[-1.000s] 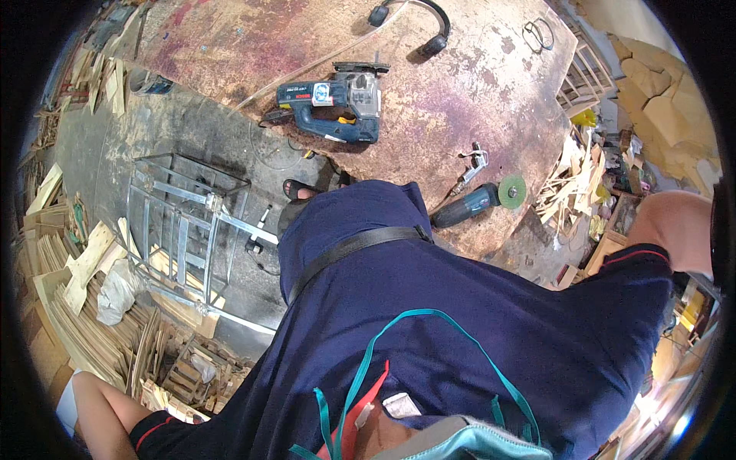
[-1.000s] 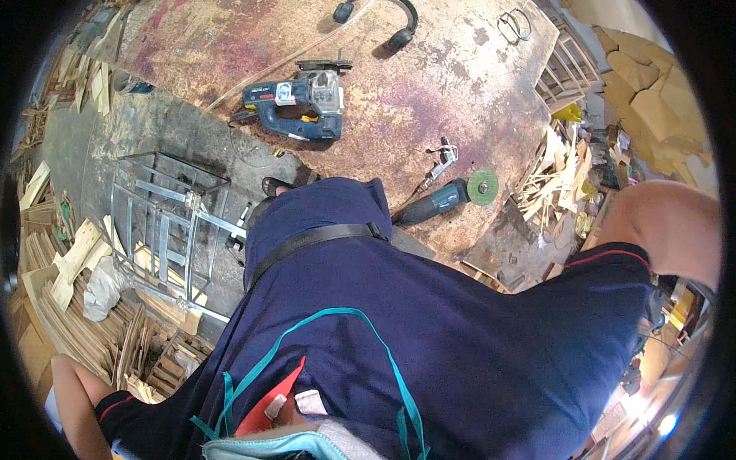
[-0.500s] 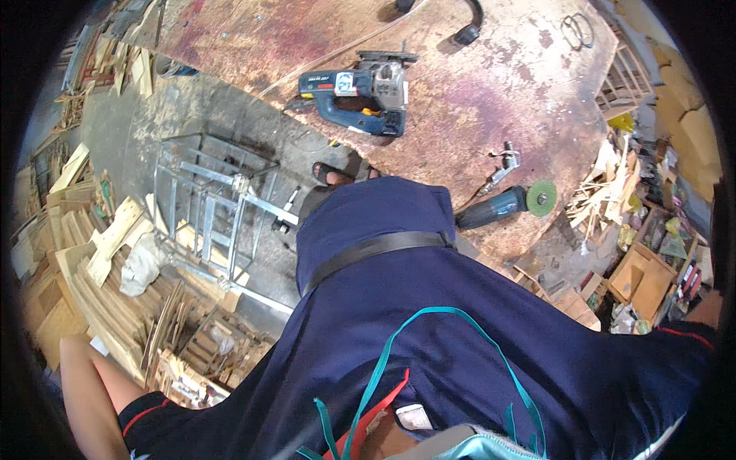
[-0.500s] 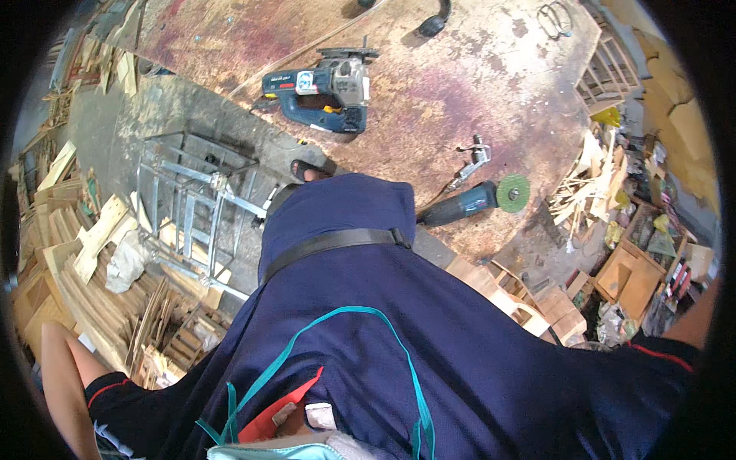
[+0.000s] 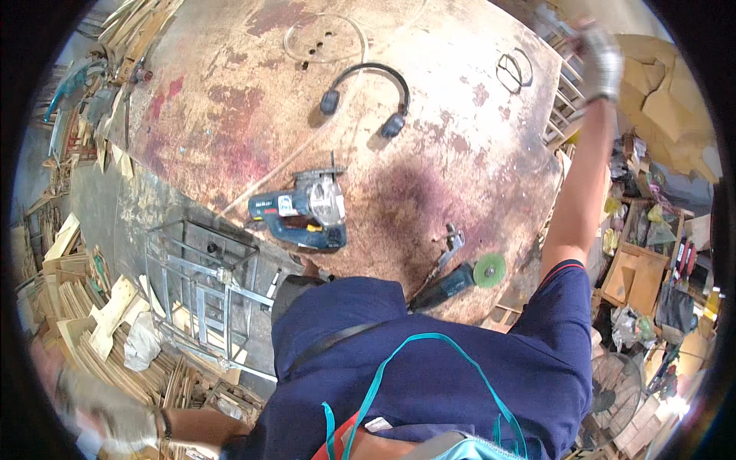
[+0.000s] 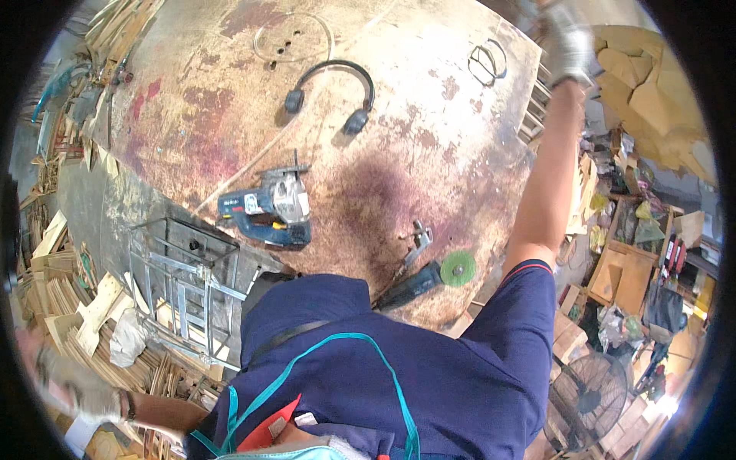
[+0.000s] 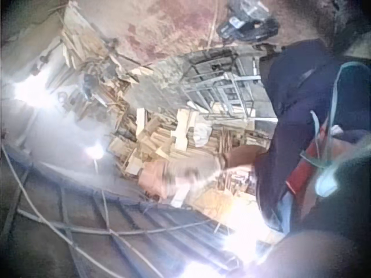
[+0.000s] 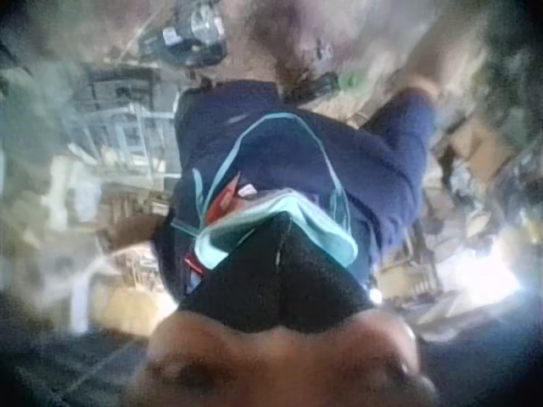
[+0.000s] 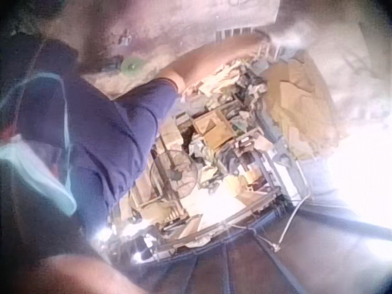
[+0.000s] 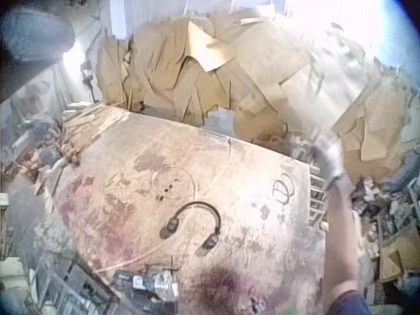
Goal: The person puts on a face mask and gloves, then positions a metal frame on the floor. They use a wrench to tighten bolts at multiple joints of the frame, securing the structure.
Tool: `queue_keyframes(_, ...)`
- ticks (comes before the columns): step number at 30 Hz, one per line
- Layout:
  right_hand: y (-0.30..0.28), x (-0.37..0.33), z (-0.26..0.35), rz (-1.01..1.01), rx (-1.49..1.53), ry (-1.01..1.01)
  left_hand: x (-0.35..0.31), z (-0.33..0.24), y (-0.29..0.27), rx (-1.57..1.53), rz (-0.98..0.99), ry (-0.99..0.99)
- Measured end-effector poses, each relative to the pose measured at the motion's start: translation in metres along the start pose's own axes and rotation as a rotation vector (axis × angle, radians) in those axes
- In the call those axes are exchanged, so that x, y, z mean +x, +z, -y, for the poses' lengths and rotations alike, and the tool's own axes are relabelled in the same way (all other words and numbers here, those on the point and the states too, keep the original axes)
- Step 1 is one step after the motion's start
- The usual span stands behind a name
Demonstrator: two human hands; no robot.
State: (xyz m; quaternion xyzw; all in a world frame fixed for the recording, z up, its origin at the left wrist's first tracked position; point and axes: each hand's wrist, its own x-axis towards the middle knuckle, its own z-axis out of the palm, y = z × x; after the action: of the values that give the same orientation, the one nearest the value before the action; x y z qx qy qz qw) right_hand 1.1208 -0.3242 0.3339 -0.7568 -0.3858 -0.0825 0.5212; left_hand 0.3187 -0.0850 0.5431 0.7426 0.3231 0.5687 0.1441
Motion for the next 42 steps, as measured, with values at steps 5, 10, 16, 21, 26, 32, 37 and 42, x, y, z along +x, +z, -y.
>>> queue_keyframes(5, 0.094, -0.114, -0.191, 0.146, -0.779, 0.106, -0.039, 0.107, -0.027, 0.026, 0.027, -0.565)
queue_keyframes(10, 0.105, -0.144, -0.198, 0.355, -1.116, 0.382, -0.057, 0.116, -0.027, 0.106, 0.000, -0.584)
queue_keyframes(16, 0.123, -0.137, -0.125, 0.059, -0.875, 0.135, -0.118, 0.123, 0.003, 0.137, 0.039, -0.691)
queue_keyframes(21, 0.163, -0.180, 0.074, 0.144, -0.444, -0.127, -0.158, 0.108, 0.058, 0.015, 0.386, -0.773)
queue_keyframes(26, 0.205, -0.280, 0.257, 0.666, 0.478, 0.325, -0.191, 0.086, 0.086, -0.027, 0.865, -0.763)
queue_keyframes(32, 0.243, -0.334, 0.408, 1.045, 0.422, 0.199, -0.227, 0.104, 0.023, -0.136, 0.953, -0.492)
queue_keyframes(37, 0.283, -0.345, 0.475, 1.185, 0.416, 0.240, -0.222, 0.100, -0.055, -0.634, 0.264, -1.091)
queue_keyframes(42, 0.322, -0.351, 0.544, 1.306, 0.672, 0.179, -0.190, 0.098, -0.126, -0.648, -0.061, -1.064)
